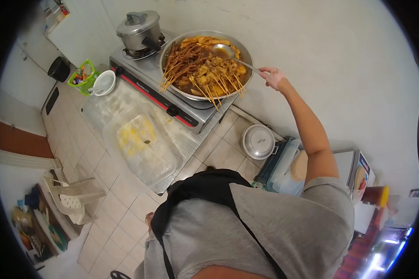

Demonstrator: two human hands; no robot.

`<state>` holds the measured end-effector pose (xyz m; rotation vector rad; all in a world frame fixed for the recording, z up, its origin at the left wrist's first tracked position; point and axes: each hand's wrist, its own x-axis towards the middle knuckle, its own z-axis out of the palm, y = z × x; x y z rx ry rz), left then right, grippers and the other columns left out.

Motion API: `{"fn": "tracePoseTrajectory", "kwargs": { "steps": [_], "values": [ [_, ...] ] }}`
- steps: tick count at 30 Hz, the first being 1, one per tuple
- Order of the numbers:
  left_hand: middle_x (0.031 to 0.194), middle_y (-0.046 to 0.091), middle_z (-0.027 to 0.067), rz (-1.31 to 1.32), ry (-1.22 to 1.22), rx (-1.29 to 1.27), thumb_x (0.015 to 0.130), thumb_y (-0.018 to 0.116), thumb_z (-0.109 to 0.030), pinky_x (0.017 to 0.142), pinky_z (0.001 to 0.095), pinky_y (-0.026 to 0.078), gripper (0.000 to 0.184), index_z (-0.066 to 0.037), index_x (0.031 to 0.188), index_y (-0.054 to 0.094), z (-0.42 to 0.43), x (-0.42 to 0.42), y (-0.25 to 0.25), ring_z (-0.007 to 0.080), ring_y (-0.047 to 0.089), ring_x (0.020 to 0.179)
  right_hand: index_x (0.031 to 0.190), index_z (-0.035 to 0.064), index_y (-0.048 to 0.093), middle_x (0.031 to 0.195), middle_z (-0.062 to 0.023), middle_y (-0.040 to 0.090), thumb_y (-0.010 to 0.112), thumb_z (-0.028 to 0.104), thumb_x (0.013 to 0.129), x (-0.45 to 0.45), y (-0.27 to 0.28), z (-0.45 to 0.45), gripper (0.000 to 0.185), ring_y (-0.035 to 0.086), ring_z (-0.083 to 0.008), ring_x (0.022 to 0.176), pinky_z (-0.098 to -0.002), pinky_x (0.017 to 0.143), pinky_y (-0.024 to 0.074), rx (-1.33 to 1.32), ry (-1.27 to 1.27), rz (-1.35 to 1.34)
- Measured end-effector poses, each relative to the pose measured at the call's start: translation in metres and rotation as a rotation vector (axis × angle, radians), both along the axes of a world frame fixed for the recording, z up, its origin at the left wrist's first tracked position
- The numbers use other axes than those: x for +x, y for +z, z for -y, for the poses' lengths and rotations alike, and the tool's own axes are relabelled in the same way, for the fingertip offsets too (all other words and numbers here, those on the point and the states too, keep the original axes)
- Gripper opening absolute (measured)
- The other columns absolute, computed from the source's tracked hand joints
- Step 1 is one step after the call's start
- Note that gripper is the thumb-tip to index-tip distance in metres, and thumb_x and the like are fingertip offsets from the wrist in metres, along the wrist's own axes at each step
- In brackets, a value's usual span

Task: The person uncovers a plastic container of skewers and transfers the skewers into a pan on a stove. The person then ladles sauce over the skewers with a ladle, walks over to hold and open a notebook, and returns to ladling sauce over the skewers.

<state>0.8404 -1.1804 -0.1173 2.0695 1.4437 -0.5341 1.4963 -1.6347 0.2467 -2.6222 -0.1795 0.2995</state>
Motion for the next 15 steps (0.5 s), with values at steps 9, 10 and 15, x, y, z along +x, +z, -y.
{"fn": "tracePoseTrajectory", "kwargs": {
  "steps": [9, 10, 15],
  "values": [
    [0.096, 0.068, 0.0219, 0.005, 0.015, -0.012, 0.071, 0.073, -0.039, 0.085, 0.0416, 0.05, 0.049, -0.002, 0.102, 0.067, 0.007, 0.015, -0.012, 0.0347, 0.066, 0.089, 0.114, 0.0148, 0.067, 0.089, -0.0129, 0.068, 0.056, 0.038, 0.089, -0.001, 0.006, -0.001, 0.035, 0.065, -0.0249, 0.078, -0.0377, 0.076, 0.0516, -0.051, 0.053, 0.034],
    [0.096, 0.068, 0.0219, 0.006, 0.02, -0.009, 0.071, 0.073, -0.039, 0.086, 0.0416, 0.05, 0.049, -0.002, 0.102, 0.067, 0.009, 0.014, -0.012, 0.0348, 0.066, 0.089, 0.114, 0.0152, 0.067, 0.095, -0.0125, 0.068, 0.057, 0.039, 0.088, -0.005, 0.011, -0.002, 0.037, 0.065, -0.026, 0.083, -0.0381, 0.08, 0.051, 0.031, -0.041, -0.068],
    [0.096, 0.068, 0.0221, 0.008, 0.037, -0.012, 0.071, 0.073, -0.039, 0.086, 0.0417, 0.05, 0.049, -0.002, 0.102, 0.066, 0.025, 0.008, -0.016, 0.0352, 0.065, 0.09, 0.114, 0.0162, 0.068, 0.102, -0.012, 0.069, 0.057, 0.043, 0.087, 0.007, -0.006, 0.028, 0.039, 0.063, -0.0268, 0.094, -0.0368, 0.087, 0.0485, 0.04, 0.018, 0.135]
  ]
}}
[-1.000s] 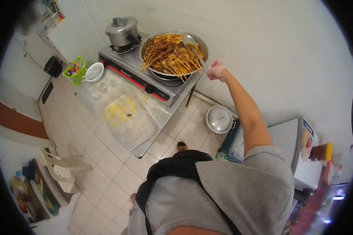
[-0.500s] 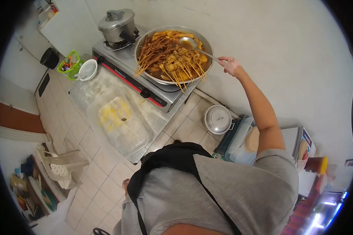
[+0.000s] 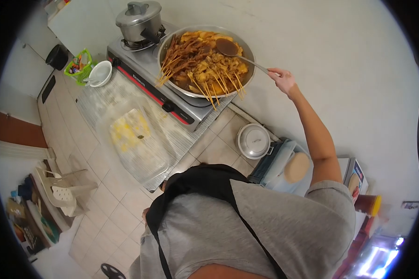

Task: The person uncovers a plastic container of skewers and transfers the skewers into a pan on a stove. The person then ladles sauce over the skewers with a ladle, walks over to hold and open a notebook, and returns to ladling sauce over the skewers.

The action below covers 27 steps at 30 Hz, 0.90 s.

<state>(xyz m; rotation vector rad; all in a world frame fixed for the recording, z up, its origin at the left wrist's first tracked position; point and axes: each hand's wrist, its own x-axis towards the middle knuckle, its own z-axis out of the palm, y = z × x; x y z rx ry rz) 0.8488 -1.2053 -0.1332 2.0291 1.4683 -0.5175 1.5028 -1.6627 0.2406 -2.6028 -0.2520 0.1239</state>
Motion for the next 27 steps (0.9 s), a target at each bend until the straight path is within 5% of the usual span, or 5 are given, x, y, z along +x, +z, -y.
{"fn": "tracePoseTrajectory", "kwargs": {
  "steps": [11, 16, 21, 26, 27],
  "values": [
    [0.097, 0.068, 0.0223, 0.011, 0.024, 0.021, 0.071, 0.075, -0.037, 0.086, 0.042, 0.05, 0.049, -0.002, 0.103, 0.066, 0.008, -0.002, -0.003, 0.0361, 0.065, 0.092, 0.115, 0.0167, 0.067, 0.099, -0.0144, 0.069, 0.058, 0.042, 0.087, -0.056, 0.064, -0.002, 0.039, 0.065, -0.0279, 0.091, -0.0373, 0.083, 0.0504, -0.135, 0.109, -0.012],
    [0.097, 0.068, 0.0225, 0.042, 0.034, 0.048, 0.071, 0.076, -0.037, 0.087, 0.0421, 0.05, 0.049, -0.002, 0.103, 0.065, 0.007, -0.001, -0.003, 0.0365, 0.064, 0.092, 0.115, 0.0182, 0.067, 0.1, -0.013, 0.069, 0.056, 0.034, 0.091, -0.08, 0.095, -0.018, 0.031, 0.065, -0.0306, 0.091, -0.0384, 0.083, 0.0504, -0.249, 0.106, 0.237],
    [0.104, 0.065, 0.0245, 0.109, 0.111, 0.197, 0.071, 0.076, -0.039, 0.088, 0.0432, 0.048, 0.053, -0.001, 0.106, 0.063, 0.012, 0.003, -0.015, 0.0375, 0.062, 0.099, 0.116, 0.0182, 0.066, 0.104, -0.0122, 0.068, 0.056, 0.034, 0.092, -0.013, 0.028, -0.001, 0.03, 0.065, -0.028, 0.095, -0.0354, 0.086, 0.049, -0.05, 0.118, 0.214],
    [0.107, 0.062, 0.0221, 0.262, 0.474, 0.243, 0.086, 0.062, -0.043, 0.084, 0.0419, 0.049, 0.049, 0.0, 0.11, 0.059, 0.027, 0.047, 0.057, 0.0348, 0.061, 0.098, 0.116, 0.0176, 0.067, 0.11, -0.0091, 0.068, 0.056, 0.037, 0.092, 0.01, 0.0, -0.007, 0.032, 0.062, -0.0232, 0.105, -0.0322, 0.09, 0.0465, 0.039, 0.121, 0.033],
    [0.109, 0.061, 0.0208, 0.491, 0.7, 0.158, 0.084, 0.061, -0.051, 0.083, 0.0424, 0.049, 0.062, 0.001, 0.117, 0.055, 0.027, 0.06, 0.07, 0.0333, 0.061, 0.099, 0.116, 0.0175, 0.067, 0.111, -0.0089, 0.068, 0.056, 0.037, 0.092, 0.011, 0.001, -0.009, 0.032, 0.062, -0.0235, 0.106, -0.0321, 0.091, 0.0462, 0.02, 0.091, 0.014]
  ]
}}
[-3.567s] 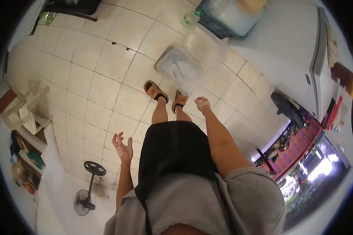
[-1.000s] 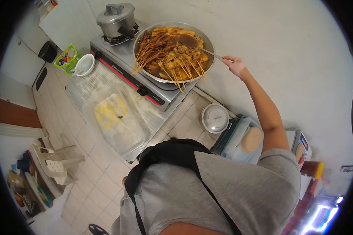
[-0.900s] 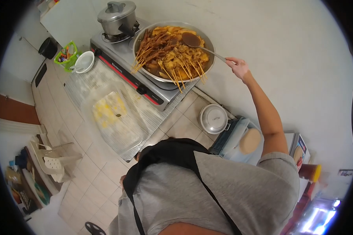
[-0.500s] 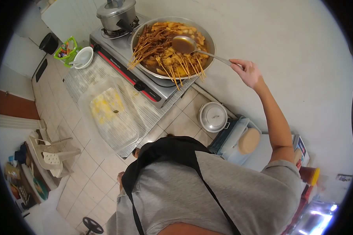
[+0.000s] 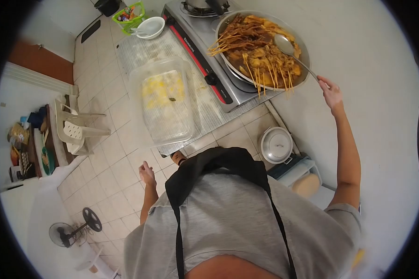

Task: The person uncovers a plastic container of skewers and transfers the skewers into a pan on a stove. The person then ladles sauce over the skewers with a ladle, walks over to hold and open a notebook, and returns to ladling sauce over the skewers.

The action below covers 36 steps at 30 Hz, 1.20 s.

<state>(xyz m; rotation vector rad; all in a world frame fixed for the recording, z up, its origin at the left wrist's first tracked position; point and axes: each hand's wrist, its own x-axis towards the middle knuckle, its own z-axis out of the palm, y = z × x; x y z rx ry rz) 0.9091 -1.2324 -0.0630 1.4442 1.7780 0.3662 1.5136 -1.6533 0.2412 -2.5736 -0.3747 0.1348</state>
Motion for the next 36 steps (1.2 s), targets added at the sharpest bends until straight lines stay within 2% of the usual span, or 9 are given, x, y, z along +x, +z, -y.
{"fn": "tracePoseTrajectory", "kwargs": {
  "steps": [1, 4, 8, 13, 19, 21, 27, 34, 36],
  "values": [
    [0.112, 0.06, 0.0194, 0.271, 0.178, -0.049, 0.082, 0.059, -0.06, 0.083, 0.0429, 0.049, 0.074, 0.001, 0.123, 0.051, 0.003, 0.011, 0.014, 0.0317, 0.062, 0.099, 0.116, 0.0173, 0.067, 0.111, -0.0086, 0.068, 0.056, 0.037, 0.092, 0.001, 0.0, -0.002, 0.033, 0.061, -0.0237, 0.107, -0.0319, 0.091, 0.046, -0.02, -0.03, -0.019],
    [0.111, 0.056, 0.015, 0.483, 0.259, -0.115, 0.088, 0.054, -0.058, 0.08, 0.0397, 0.048, 0.07, 0.0, 0.125, 0.045, 0.014, 0.055, 0.071, 0.0268, 0.06, 0.095, 0.115, 0.0167, 0.067, 0.112, -0.0104, 0.067, 0.057, 0.036, 0.092, 0.013, -0.013, 0.011, 0.032, 0.061, -0.0264, 0.107, -0.0334, 0.092, 0.0461, -0.04, -0.023, 0.003],
    [0.123, 0.045, 0.0194, 0.552, 0.212, -0.31, 0.083, 0.056, -0.065, 0.084, 0.0408, 0.046, 0.087, 0.0, 0.135, 0.031, 0.029, 0.101, 0.115, 0.0289, 0.056, 0.102, 0.114, 0.0149, 0.066, 0.112, -0.0145, 0.065, 0.056, 0.035, 0.092, 0.017, -0.015, 0.009, 0.032, 0.06, -0.0311, 0.108, -0.0378, 0.092, 0.0459, -0.112, 0.09, 0.014],
    [0.124, 0.042, 0.0203, 0.588, 0.139, -0.471, 0.079, 0.063, -0.065, 0.086, 0.0415, 0.046, 0.095, 0.001, 0.137, 0.026, 0.035, 0.128, 0.113, 0.0297, 0.055, 0.103, 0.114, 0.0139, 0.065, 0.112, -0.0171, 0.065, 0.054, 0.035, 0.093, 0.015, -0.012, 0.003, 0.032, 0.058, -0.0347, 0.108, -0.0404, 0.092, 0.0457, -0.138, 0.149, 0.021],
    [0.116, 0.05, 0.0238, 0.655, 0.06, -0.51, 0.081, 0.067, -0.054, 0.083, 0.0372, 0.051, 0.086, 0.008, 0.13, 0.033, 0.037, 0.152, 0.117, 0.0289, 0.058, 0.098, 0.117, 0.017, 0.066, 0.111, -0.0116, 0.067, 0.055, 0.038, 0.092, 0.003, 0.0, 0.01, 0.034, 0.063, -0.0279, 0.098, -0.0363, 0.088, 0.0477, -0.002, 0.039, -0.023],
    [0.11, 0.055, 0.0246, 0.708, 0.034, -0.586, 0.085, 0.066, -0.045, 0.075, 0.0303, 0.053, 0.075, 0.012, 0.125, 0.038, 0.034, 0.153, 0.107, 0.0269, 0.061, 0.092, 0.118, 0.0187, 0.067, 0.107, -0.0083, 0.069, 0.057, 0.039, 0.092, -0.005, 0.004, 0.013, 0.034, 0.063, -0.0213, 0.086, -0.0326, 0.082, 0.0491, 0.011, 0.017, -0.027],
    [0.11, 0.058, 0.0258, 0.976, 0.176, -0.667, 0.09, 0.056, -0.019, 0.078, 0.0317, 0.058, 0.043, 0.013, 0.116, 0.045, 0.025, 0.149, 0.062, 0.0312, 0.063, 0.092, 0.117, 0.0189, 0.068, 0.093, -0.0042, 0.071, 0.059, 0.037, 0.09, -0.041, 0.043, 0.015, 0.033, 0.054, -0.0127, 0.068, -0.0295, 0.071, 0.0476, 0.044, 0.044, -0.051],
    [0.111, 0.057, 0.0268, 0.976, 0.151, -0.684, 0.088, 0.05, -0.011, 0.089, 0.0353, 0.056, 0.034, 0.013, 0.112, 0.046, 0.007, 0.142, 0.057, 0.0361, 0.06, 0.104, 0.115, 0.0181, 0.069, 0.089, -0.0074, 0.071, 0.06, 0.035, 0.09, -0.073, 0.063, 0.015, 0.032, 0.052, -0.0133, 0.063, -0.03, 0.066, 0.0468, -0.088, 0.049, -0.136],
    [0.112, 0.057, 0.0266, 0.976, 0.157, -0.701, 0.088, 0.049, -0.011, 0.09, 0.036, 0.056, 0.035, 0.014, 0.112, 0.045, 0.003, 0.14, 0.066, 0.0373, 0.059, 0.104, 0.113, 0.0188, 0.069, 0.086, -0.0097, 0.07, 0.059, 0.036, 0.091, -0.076, 0.052, 0.02, 0.03, 0.058, -0.0201, 0.062, -0.0325, 0.064, 0.0482, 0.023, 0.228, 0.125]
  ]
}}
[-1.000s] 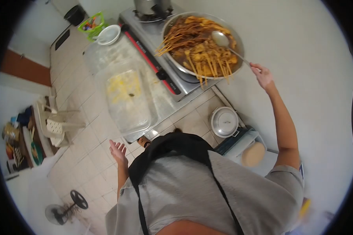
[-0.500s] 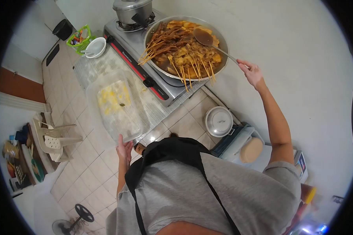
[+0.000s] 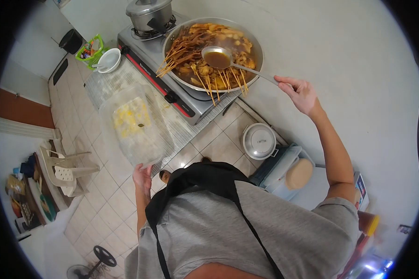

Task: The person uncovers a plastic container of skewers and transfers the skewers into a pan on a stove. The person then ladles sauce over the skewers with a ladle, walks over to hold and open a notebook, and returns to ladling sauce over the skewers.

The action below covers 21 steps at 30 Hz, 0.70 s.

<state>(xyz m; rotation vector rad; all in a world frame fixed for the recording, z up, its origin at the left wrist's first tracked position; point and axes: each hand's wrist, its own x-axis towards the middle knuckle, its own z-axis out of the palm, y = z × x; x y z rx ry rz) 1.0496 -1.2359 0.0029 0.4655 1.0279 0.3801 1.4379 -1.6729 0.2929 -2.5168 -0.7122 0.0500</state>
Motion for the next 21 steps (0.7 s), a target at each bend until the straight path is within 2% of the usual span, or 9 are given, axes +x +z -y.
{"fn": "tracePoseTrajectory", "kwargs": {
  "steps": [1, 3, 4, 6, 9, 13, 15, 21],
  "values": [
    [0.112, 0.057, 0.0266, 0.0, -0.001, 0.002, 0.088, 0.049, -0.011, 0.09, 0.036, 0.056, 0.035, 0.014, 0.112, 0.045, -0.001, -0.001, 0.002, 0.0373, 0.059, 0.104, 0.113, 0.0188, 0.069, 0.086, -0.0097, 0.07, 0.059, 0.036, 0.091, -0.002, 0.001, 0.0, 0.03, 0.058, -0.0201, 0.062, -0.0325, 0.064, 0.0482, 0.002, -0.001, 0.0],
    [0.112, 0.057, 0.0271, 0.035, -0.026, -0.047, 0.088, 0.049, -0.011, 0.091, 0.0367, 0.055, 0.036, 0.015, 0.111, 0.045, -0.004, -0.003, 0.007, 0.0375, 0.058, 0.105, 0.112, 0.022, 0.069, 0.087, -0.0098, 0.069, 0.057, 0.036, 0.092, -0.008, 0.005, -0.001, 0.027, 0.063, -0.0275, 0.069, -0.0367, 0.065, 0.0502, -0.043, 0.034, 0.22],
    [0.112, 0.057, 0.0271, 0.036, -0.028, -0.045, 0.088, 0.049, -0.011, 0.091, 0.0367, 0.055, 0.036, 0.015, 0.111, 0.045, 0.002, 0.001, 0.022, 0.0375, 0.058, 0.105, 0.112, 0.022, 0.069, 0.087, -0.0098, 0.069, 0.057, 0.036, 0.092, -0.007, 0.005, -0.001, 0.027, 0.063, -0.0275, 0.069, -0.0367, 0.065, 0.0502, -0.041, 0.032, 0.221],
    [0.111, 0.056, 0.0277, 0.014, 0.013, 0.078, 0.087, 0.05, -0.011, 0.092, 0.0367, 0.054, 0.037, 0.018, 0.109, 0.044, 0.019, 0.007, 0.053, 0.0369, 0.058, 0.104, 0.114, 0.026, 0.066, 0.09, -0.0102, 0.069, 0.054, 0.037, 0.093, 0.0, 0.005, -0.001, 0.027, 0.064, -0.0298, 0.079, -0.0395, 0.069, 0.0514, -0.211, -0.086, 0.336],
    [0.11, 0.055, 0.0277, 0.007, 0.047, 0.103, 0.085, 0.051, -0.011, 0.092, 0.0361, 0.054, 0.037, 0.017, 0.108, 0.044, 0.03, 0.0, 0.068, 0.0365, 0.058, 0.102, 0.116, 0.0301, 0.064, 0.097, -0.0113, 0.068, 0.052, 0.037, 0.094, 0.024, -0.016, -0.004, 0.026, 0.064, -0.0302, 0.085, -0.0408, 0.074, 0.0515, -0.211, -0.207, 0.353],
    [0.109, 0.055, 0.0276, 0.027, 0.013, -0.005, 0.084, 0.052, -0.011, 0.09, 0.0353, 0.054, 0.037, 0.015, 0.109, 0.045, 0.016, -0.03, 0.051, 0.0359, 0.059, 0.101, 0.118, 0.031, 0.063, 0.1, -0.0121, 0.068, 0.05, 0.038, 0.095, 0.059, -0.055, -0.01, 0.027, 0.064, -0.0313, 0.091, -0.0425, 0.077, 0.0507, -0.144, -0.241, 0.371],
    [0.108, 0.055, 0.0279, -0.028, 0.035, -0.022, 0.084, 0.052, -0.011, 0.088, 0.0353, 0.055, 0.036, 0.013, 0.109, 0.044, 0.01, -0.043, 0.05, 0.0354, 0.059, 0.103, 0.119, 0.0296, 0.062, 0.102, -0.0126, 0.067, 0.049, 0.04, 0.095, 0.064, -0.064, -0.018, 0.029, 0.063, -0.0322, 0.095, -0.0431, 0.083, 0.0495, -0.175, -0.311, 0.225],
    [0.103, 0.057, 0.0266, -0.019, 0.051, 0.15, 0.084, 0.053, -0.01, 0.084, 0.0384, 0.058, 0.03, 0.007, 0.108, 0.044, 0.001, -0.063, 0.08, 0.0356, 0.062, 0.101, 0.116, 0.0278, 0.065, 0.105, -0.0132, 0.067, 0.047, 0.043, 0.094, 0.062, -0.074, -0.033, 0.032, 0.062, -0.0326, 0.099, -0.0416, 0.089, 0.0488, 0.031, -0.386, 0.172]
  ]
}}
